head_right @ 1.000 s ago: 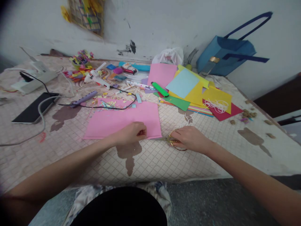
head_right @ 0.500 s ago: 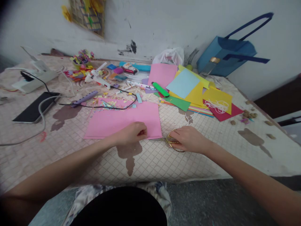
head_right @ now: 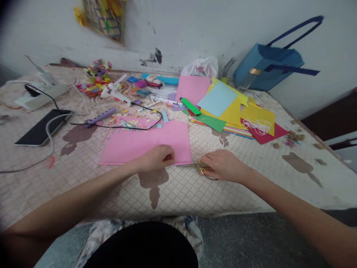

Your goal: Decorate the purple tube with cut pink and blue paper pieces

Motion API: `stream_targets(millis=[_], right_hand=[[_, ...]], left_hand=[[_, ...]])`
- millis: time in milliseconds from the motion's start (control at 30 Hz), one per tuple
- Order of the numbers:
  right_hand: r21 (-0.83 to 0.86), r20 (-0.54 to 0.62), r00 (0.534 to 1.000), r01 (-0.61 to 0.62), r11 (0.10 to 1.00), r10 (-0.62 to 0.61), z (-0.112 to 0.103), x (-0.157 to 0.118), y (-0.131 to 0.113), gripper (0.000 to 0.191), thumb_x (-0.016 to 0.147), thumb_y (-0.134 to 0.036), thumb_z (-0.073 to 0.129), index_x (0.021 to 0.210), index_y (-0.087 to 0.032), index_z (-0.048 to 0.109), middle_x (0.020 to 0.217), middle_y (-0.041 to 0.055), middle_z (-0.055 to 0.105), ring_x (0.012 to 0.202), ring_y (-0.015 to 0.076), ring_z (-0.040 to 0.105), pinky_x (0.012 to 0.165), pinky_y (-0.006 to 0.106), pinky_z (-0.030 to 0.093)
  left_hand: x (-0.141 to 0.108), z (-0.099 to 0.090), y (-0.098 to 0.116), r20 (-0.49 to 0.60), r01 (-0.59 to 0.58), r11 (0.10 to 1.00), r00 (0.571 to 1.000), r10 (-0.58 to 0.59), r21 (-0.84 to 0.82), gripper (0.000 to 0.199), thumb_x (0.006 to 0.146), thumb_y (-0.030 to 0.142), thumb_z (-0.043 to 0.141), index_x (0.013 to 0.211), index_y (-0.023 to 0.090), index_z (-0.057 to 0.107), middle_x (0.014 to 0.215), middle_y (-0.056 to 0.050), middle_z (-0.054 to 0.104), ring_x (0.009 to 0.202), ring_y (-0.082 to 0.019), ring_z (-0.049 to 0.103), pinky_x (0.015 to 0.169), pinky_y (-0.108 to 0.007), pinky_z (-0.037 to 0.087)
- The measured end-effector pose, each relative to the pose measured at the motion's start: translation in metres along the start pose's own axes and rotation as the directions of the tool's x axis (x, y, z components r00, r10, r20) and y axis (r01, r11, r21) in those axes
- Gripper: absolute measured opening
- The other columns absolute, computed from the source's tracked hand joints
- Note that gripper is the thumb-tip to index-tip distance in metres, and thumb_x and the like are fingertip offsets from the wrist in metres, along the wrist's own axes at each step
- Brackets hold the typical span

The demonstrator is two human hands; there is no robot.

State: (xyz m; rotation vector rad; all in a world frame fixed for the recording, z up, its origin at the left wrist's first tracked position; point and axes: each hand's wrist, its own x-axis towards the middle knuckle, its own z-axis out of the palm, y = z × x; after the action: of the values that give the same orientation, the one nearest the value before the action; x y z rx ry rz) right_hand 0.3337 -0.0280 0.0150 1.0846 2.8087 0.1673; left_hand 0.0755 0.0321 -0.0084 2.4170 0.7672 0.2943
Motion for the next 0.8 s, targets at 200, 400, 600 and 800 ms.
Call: stream_targets(millis=[200,400,600,800], right_hand=[[-0.029,-0.01,1.0,0.006,1.0,-0.006,-0.003,0.004,-0.003,0.028,0.085,-0.042,0.045,0.077,-0.017,0.053,0.065,0.0017,0.06,0.06,0.0162,0.054,0.055,0.027,0.026],[-0.05,-0.034,0.999,0.028,0.998,-0.03,0.001,0.005,-0.001,0.031,0.086,-0.045,0.043,0.076,-0.017,0.053,0.062,0.001,0.059,0.057,0.0151,0.053,0.054,0.027,0.024],[-0.064,-0.023,1.0,0.017,0.998,-0.019,0.005,0.005,0.001,0.033,0.087,-0.045,0.04,0.074,-0.018,0.053,0.061,0.0004,0.058,0.057,0.0148,0.053,0.054,0.027,0.024],[-0.033,-0.021,1.0,0.008,0.999,-0.009,0.007,0.004,0.002,0.032,0.086,-0.046,0.042,0.077,-0.018,0.054,0.064,0.0007,0.059,0.058,0.0152,0.054,0.055,0.027,0.025]], left_hand=[[0.0,-0.001,0.001,0.003,0.01,1.0,1.0,-0.01,-0.003,0.01,0.075,0.016,0.049,0.072,0.014,0.058,0.072,-0.002,0.06,0.063,-0.011,0.049,0.058,-0.021,0.036],[0.0,-0.003,0.003,0.017,0.027,1.0,1.0,-0.026,-0.014,0.01,0.074,0.016,0.049,0.072,0.013,0.058,0.072,-0.002,0.059,0.063,-0.011,0.05,0.058,-0.021,0.036],[-0.004,-0.01,-0.002,0.044,0.029,0.997,0.999,-0.026,-0.077,0.01,0.074,0.016,0.05,0.075,0.013,0.06,0.072,-0.002,0.06,0.064,-0.011,0.051,0.058,-0.02,0.036],[-0.006,-0.016,-0.004,0.095,0.026,0.998,0.995,-0.021,-0.059,0.008,0.07,0.014,0.052,0.07,0.014,0.059,0.069,-0.001,0.059,0.062,-0.01,0.05,0.055,-0.02,0.034]])
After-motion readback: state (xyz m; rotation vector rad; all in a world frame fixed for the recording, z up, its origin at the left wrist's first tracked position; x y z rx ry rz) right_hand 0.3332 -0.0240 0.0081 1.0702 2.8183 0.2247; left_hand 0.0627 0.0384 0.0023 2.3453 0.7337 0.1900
